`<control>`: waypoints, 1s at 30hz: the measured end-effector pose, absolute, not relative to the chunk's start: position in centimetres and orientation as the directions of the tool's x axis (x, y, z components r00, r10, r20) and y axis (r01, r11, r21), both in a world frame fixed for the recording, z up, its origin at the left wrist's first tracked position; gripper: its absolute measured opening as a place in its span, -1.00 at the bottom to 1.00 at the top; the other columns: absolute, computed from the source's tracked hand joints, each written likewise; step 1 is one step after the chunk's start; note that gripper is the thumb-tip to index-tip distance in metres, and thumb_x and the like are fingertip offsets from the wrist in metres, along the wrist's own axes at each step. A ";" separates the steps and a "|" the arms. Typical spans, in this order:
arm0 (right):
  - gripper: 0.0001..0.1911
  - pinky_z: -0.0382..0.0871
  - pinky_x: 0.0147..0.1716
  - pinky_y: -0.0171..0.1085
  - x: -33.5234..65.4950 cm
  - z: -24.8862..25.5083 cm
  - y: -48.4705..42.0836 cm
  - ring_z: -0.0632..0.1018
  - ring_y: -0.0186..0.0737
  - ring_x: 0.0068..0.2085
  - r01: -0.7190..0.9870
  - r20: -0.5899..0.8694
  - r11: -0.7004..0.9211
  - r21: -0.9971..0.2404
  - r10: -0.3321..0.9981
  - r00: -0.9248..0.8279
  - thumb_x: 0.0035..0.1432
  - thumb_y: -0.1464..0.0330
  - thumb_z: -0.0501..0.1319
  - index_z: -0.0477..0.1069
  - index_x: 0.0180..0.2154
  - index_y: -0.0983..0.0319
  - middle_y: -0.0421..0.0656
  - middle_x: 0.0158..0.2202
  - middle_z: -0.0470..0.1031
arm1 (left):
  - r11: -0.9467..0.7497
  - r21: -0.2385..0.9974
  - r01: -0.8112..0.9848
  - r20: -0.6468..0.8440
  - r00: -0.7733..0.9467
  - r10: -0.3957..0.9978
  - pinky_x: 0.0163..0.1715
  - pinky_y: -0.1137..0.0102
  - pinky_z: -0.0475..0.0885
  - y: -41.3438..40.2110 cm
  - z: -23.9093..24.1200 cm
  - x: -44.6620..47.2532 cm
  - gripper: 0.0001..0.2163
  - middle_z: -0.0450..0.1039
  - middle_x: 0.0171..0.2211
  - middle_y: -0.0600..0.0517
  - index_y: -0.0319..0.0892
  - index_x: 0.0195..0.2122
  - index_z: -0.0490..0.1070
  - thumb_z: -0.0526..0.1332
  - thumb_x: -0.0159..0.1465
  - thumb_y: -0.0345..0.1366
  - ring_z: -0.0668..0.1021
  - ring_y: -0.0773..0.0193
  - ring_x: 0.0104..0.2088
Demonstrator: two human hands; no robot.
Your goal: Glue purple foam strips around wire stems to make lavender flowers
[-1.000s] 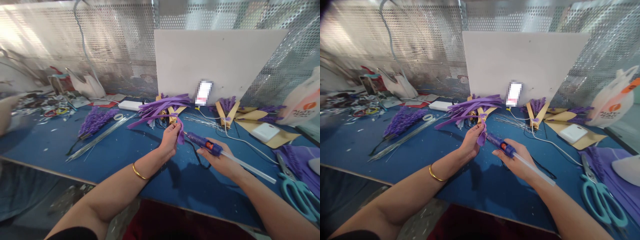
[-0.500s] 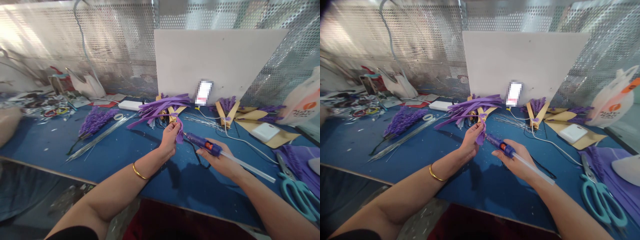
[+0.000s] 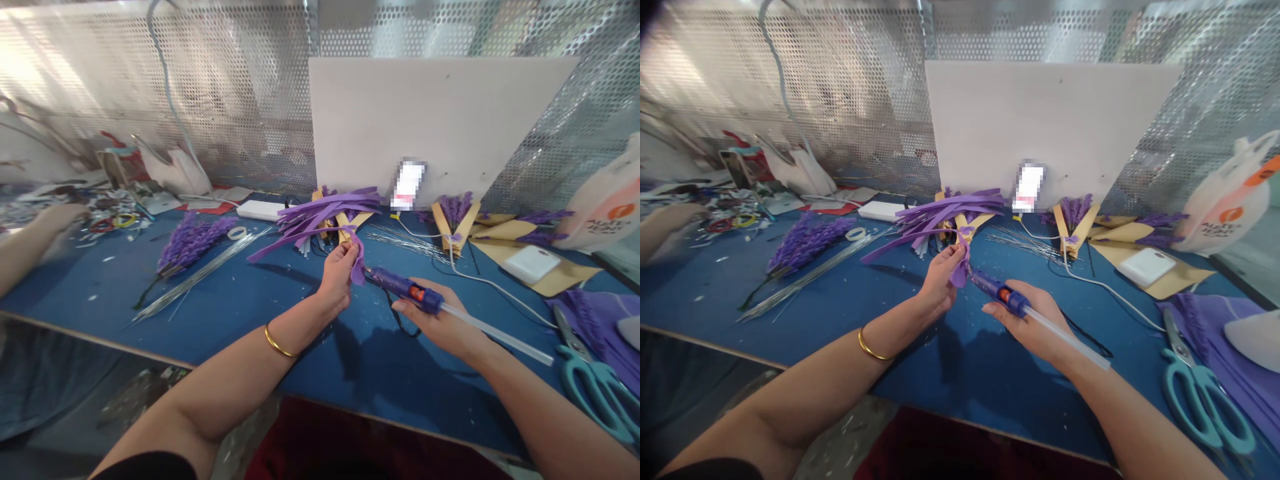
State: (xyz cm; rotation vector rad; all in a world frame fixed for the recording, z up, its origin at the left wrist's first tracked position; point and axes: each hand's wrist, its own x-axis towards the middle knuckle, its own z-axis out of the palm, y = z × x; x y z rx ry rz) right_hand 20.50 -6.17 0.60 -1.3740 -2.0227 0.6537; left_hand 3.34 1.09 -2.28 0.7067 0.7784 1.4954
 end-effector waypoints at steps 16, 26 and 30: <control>-0.68 0.22 -0.47 -0.33 20.6 0.5 -6.4 0.35 -0.31 -0.47 0.658 0.191 0.337 -0.674 0.939 -0.286 0.10 0.07 0.20 0.37 -0.41 0.20 -0.23 -0.52 0.38 | -0.050 0.819 -0.572 0.004 -0.081 0.997 -0.59 0.54 0.17 1.2 -2.0 2.9 -0.80 0.24 -0.58 0.17 -0.22 -0.43 0.31 0.31 0.10 -0.25 0.27 0.51 -0.62; -0.64 0.20 -0.49 -0.33 20.5 0.8 -6.6 0.36 -0.31 -0.48 0.668 0.178 0.354 -0.654 0.931 -0.320 0.10 0.03 0.18 0.36 -0.45 0.19 -0.24 -0.54 0.37 | -0.057 0.827 -0.560 -0.007 -0.111 0.994 -0.60 0.54 0.12 1.4 -2.1 2.9 -0.78 0.24 -0.60 0.18 -0.23 -0.44 0.31 0.33 0.09 -0.23 0.26 0.51 -0.63; -0.64 0.20 -0.49 -0.33 20.5 0.7 -6.5 0.34 -0.31 -0.49 0.665 0.194 0.366 -0.651 0.927 -0.321 0.10 0.03 0.19 0.35 -0.46 0.19 -0.24 -0.54 0.36 | -0.055 0.819 -0.571 -0.009 -0.108 0.994 -0.61 0.53 0.12 1.3 -2.0 2.8 -0.78 0.23 -0.61 0.18 -0.22 -0.44 0.31 0.33 0.09 -0.24 0.26 0.50 -0.63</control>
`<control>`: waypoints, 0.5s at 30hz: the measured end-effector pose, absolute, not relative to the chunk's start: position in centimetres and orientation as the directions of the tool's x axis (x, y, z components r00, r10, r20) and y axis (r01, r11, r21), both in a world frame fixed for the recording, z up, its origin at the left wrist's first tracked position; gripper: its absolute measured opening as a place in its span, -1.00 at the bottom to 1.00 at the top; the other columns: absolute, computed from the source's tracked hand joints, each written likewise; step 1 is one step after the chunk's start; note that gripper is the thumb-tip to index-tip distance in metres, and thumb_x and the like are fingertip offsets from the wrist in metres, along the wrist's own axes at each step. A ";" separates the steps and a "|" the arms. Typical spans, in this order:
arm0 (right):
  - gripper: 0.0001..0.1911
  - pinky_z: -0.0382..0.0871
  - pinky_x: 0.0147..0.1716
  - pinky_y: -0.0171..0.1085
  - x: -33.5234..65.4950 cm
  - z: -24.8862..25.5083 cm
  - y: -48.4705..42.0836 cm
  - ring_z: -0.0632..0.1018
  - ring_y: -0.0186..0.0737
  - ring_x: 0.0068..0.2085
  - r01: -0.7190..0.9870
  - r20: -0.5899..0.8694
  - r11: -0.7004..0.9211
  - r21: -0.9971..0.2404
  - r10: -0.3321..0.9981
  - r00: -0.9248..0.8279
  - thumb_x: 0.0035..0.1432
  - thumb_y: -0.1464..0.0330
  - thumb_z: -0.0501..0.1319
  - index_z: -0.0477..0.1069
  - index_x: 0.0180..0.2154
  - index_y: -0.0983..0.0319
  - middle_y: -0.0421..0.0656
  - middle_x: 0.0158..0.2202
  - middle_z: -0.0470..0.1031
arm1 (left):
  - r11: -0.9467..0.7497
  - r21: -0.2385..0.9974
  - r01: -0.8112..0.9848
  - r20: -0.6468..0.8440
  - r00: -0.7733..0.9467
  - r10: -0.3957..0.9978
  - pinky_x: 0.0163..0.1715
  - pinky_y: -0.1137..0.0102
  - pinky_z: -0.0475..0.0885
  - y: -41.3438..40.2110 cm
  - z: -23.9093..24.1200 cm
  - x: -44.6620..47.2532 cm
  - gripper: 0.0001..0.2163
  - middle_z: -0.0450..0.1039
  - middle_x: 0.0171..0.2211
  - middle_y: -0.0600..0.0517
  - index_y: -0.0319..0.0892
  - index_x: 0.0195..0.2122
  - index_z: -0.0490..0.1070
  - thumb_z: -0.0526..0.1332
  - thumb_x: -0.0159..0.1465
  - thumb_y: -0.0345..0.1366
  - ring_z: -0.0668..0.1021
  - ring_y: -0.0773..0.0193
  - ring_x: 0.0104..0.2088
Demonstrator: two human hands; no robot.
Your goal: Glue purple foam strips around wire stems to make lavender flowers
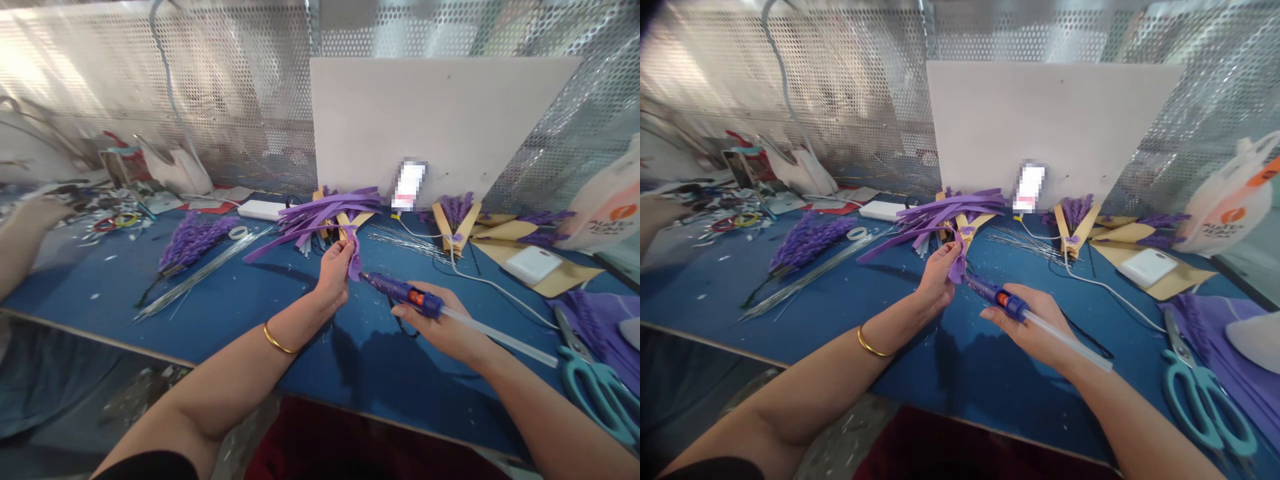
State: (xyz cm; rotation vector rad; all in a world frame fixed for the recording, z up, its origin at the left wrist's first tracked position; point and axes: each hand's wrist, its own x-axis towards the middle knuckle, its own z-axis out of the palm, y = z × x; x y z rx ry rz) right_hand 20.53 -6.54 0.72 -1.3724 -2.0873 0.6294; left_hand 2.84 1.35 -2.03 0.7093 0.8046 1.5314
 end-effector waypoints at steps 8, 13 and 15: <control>-0.62 0.18 -0.52 -0.33 20.5 0.8 -6.6 0.34 -0.32 -0.50 0.655 0.183 0.367 -0.660 0.925 -0.334 0.08 0.01 0.20 0.34 -0.48 0.20 -0.24 -0.56 0.34 | -0.043 0.810 -0.585 -0.033 -0.118 0.992 -0.60 0.53 0.12 1.4 -1.8 2.6 -0.77 0.24 -0.61 0.18 -0.21 -0.44 0.29 0.33 0.08 -0.24 0.27 0.50 -0.63; -0.62 0.17 -0.53 -0.34 20.4 0.9 -6.7 0.36 -0.32 -0.51 0.650 0.183 0.378 -0.659 0.919 -0.349 0.08 0.02 0.20 0.35 -0.48 0.20 -0.24 -0.56 0.37 | -0.040 0.806 -0.591 -0.033 -0.112 0.993 -0.60 0.53 0.11 1.4 -1.7 2.6 -0.77 0.24 -0.61 0.18 -0.21 -0.44 0.29 0.34 0.08 -0.24 0.27 0.50 -0.63; -0.62 0.17 -0.53 -0.34 20.4 0.9 -6.7 0.36 -0.33 -0.51 0.648 0.182 0.385 -0.657 0.915 -0.359 0.09 0.02 0.20 0.35 -0.48 0.20 -0.24 -0.56 0.36 | -0.048 0.803 -0.594 -0.023 -0.111 0.994 -0.61 0.53 0.11 1.4 -1.7 2.6 -0.78 0.24 -0.61 0.18 -0.21 -0.44 0.29 0.33 0.09 -0.25 0.27 0.50 -0.63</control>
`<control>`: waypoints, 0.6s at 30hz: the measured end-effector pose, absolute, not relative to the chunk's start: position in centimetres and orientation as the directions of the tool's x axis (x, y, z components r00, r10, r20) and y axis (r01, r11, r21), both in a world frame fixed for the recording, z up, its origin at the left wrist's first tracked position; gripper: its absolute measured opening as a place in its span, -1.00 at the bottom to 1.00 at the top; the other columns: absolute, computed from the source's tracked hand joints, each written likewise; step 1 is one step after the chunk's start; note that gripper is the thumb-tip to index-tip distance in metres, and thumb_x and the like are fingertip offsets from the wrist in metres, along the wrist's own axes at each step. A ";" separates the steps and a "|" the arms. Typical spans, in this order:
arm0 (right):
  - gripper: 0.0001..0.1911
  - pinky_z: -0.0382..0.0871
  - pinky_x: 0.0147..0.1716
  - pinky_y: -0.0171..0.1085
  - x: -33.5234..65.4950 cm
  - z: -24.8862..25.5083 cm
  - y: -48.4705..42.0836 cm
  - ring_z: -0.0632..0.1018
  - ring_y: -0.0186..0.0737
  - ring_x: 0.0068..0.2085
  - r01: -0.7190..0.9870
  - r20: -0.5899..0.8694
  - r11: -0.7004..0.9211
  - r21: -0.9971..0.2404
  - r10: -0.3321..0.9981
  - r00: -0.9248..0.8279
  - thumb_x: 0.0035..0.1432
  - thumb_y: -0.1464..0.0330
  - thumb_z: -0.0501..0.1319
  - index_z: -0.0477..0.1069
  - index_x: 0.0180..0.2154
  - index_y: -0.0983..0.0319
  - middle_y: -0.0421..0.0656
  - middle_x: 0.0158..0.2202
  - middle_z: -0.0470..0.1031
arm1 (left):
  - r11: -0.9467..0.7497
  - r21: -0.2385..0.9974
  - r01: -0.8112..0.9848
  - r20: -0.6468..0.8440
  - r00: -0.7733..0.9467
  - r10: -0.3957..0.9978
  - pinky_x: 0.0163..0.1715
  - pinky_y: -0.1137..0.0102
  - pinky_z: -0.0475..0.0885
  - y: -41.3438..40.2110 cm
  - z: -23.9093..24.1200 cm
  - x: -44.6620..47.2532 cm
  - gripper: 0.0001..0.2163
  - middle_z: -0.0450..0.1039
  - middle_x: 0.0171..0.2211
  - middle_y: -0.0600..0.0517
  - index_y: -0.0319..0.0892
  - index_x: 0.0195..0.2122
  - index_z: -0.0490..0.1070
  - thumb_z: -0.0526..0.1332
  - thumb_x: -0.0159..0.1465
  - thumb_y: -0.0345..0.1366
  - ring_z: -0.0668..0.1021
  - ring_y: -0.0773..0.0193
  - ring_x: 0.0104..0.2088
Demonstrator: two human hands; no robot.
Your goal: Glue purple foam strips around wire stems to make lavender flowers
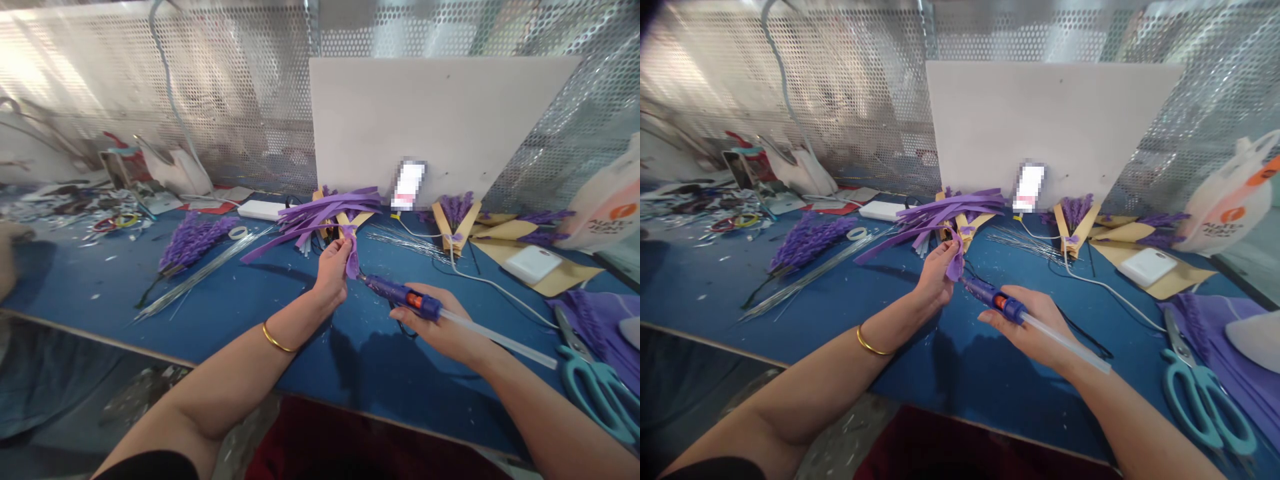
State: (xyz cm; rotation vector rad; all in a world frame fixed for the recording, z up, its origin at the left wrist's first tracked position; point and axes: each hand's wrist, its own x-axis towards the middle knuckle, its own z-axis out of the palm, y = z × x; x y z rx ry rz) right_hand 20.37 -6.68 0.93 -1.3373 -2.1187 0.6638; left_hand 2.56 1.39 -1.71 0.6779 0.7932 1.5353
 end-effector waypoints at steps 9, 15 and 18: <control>-0.63 0.17 -0.50 -0.35 20.2 1.3 -6.8 0.37 -0.35 -0.49 0.657 0.151 0.391 -0.644 0.907 -0.392 0.10 0.02 0.18 0.35 -0.46 0.20 -0.25 -0.52 0.37 | -0.050 0.801 -0.597 -0.027 -0.118 0.993 -0.64 0.53 0.10 1.4 -1.9 2.4 -0.78 0.24 -0.62 0.18 -0.21 -0.44 0.30 0.33 0.09 -0.24 0.27 0.50 -0.65; -0.61 0.15 -0.51 -0.35 20.2 1.3 -6.7 0.36 -0.34 -0.49 0.693 0.162 0.403 -0.598 0.907 -0.388 0.10 0.00 0.17 0.35 -0.46 0.19 -0.25 -0.51 0.38 | -0.015 0.769 -0.639 -0.072 -0.109 0.991 -0.64 0.55 0.10 1.7 -1.8 2.2 -0.78 0.28 -0.60 0.17 -0.22 -0.44 0.30 0.34 0.07 -0.26 0.27 0.51 -0.65; -0.60 0.13 -0.51 -0.35 20.2 1.1 -6.6 0.35 -0.34 -0.49 0.718 0.176 0.411 -0.562 0.908 -0.381 0.10 -0.02 0.16 0.30 -0.47 0.18 -0.26 -0.52 0.36 | 0.000 0.735 -0.678 -0.094 -0.102 0.990 -0.63 0.55 0.12 1.9 -1.9 2.1 -0.78 0.28 -0.59 0.16 -0.22 -0.45 0.29 0.35 0.05 -0.29 0.28 0.52 -0.64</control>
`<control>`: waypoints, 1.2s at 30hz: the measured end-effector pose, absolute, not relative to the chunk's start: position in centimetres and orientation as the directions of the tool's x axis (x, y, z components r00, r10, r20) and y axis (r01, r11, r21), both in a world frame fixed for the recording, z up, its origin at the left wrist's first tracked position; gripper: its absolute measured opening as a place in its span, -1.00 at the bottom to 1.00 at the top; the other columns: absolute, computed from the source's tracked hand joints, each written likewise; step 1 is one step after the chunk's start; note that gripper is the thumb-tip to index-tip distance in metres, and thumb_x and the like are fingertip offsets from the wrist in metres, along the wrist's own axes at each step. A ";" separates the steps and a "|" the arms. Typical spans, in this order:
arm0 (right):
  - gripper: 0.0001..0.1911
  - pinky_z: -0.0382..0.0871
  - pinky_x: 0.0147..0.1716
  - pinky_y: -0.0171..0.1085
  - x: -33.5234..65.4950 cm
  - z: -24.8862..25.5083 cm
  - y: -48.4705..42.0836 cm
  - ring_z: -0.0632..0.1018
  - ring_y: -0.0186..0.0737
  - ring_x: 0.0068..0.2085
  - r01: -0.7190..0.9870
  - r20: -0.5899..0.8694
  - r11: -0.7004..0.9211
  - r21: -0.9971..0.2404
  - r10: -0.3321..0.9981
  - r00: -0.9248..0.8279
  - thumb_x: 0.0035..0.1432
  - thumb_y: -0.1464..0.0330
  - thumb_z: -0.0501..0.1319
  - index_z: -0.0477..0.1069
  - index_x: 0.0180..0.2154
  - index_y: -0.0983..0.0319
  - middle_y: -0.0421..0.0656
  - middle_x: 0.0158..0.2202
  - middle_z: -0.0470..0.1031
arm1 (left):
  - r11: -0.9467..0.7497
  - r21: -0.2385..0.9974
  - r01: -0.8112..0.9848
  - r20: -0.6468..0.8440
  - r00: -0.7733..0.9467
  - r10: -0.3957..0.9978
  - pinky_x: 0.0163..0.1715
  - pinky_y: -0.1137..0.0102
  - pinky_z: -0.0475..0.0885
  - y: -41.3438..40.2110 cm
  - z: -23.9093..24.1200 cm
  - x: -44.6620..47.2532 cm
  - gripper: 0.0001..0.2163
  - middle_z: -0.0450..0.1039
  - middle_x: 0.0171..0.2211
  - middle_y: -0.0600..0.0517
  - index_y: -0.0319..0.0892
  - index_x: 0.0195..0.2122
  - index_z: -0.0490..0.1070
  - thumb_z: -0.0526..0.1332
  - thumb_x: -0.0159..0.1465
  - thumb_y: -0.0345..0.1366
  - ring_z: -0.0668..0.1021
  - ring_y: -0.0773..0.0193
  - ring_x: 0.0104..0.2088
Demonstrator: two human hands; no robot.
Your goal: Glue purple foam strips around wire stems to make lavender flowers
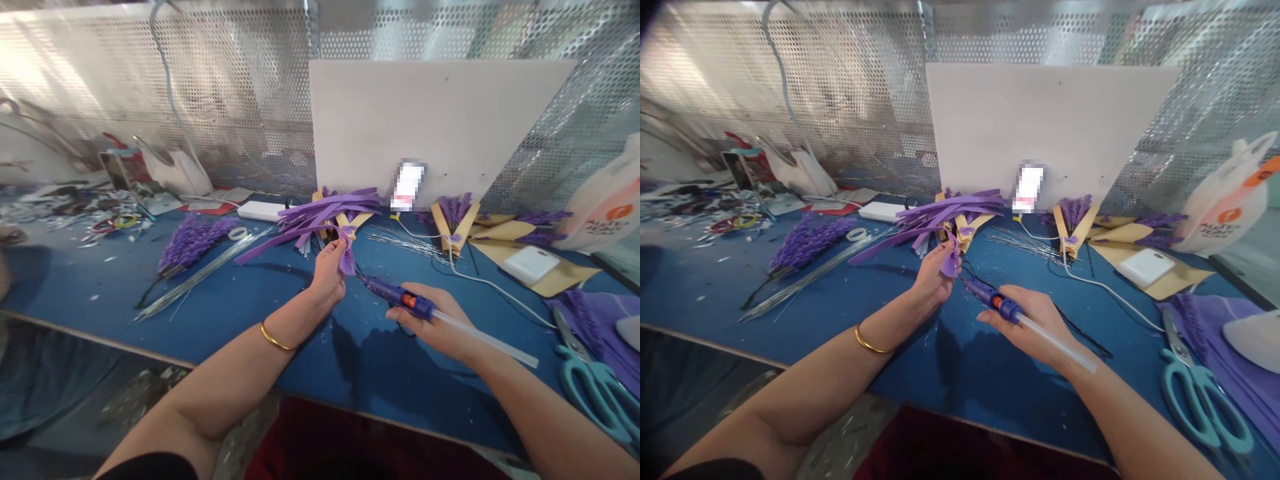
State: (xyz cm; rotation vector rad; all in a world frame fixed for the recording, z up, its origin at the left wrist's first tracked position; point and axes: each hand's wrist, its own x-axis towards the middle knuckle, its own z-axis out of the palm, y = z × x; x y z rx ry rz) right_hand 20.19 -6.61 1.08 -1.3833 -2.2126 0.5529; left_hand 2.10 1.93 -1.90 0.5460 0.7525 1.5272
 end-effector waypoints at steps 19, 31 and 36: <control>-0.75 0.28 -0.23 -0.22 27.4 -4.0 1.6 0.49 -0.09 -0.19 0.957 0.267 0.244 -0.156 0.943 -0.197 0.01 0.41 0.24 0.40 -0.19 0.22 -0.05 -0.21 0.47 | 0.094 0.787 -0.610 -0.106 0.017 0.994 -0.63 0.55 0.17 0.7 -1.7 2.8 -0.74 0.31 -0.59 0.16 -0.21 -0.44 0.34 0.40 -0.02 -0.26 0.35 0.50 -0.63; -0.73 0.40 -0.18 -0.15 22.2 -0.9 -2.4 0.54 -0.18 -0.27 0.426 0.353 0.316 -0.848 0.935 0.008 0.01 0.17 0.28 0.39 -0.31 0.22 -0.13 -0.30 0.55 | 0.190 0.770 -0.609 -0.178 0.081 0.981 -0.53 0.52 0.29 -0.6 -1.4 3.9 -0.71 0.41 -0.53 0.13 -0.22 -0.42 0.38 0.45 -0.13 -0.37 0.48 0.44 -0.52; -0.65 0.43 -0.23 -0.15 20.9 -0.9 -3.1 0.58 -0.14 -0.31 0.170 0.238 0.218 -0.961 0.966 0.106 -0.08 0.15 0.35 0.33 -0.33 0.21 -0.16 -0.41 0.54 | 0.206 0.784 -0.586 -0.204 0.070 0.976 -0.54 0.53 0.27 -0.9 -1.8 4.3 -0.71 0.41 -0.55 0.13 -0.24 -0.44 0.43 0.47 -0.17 -0.36 0.44 0.46 -0.54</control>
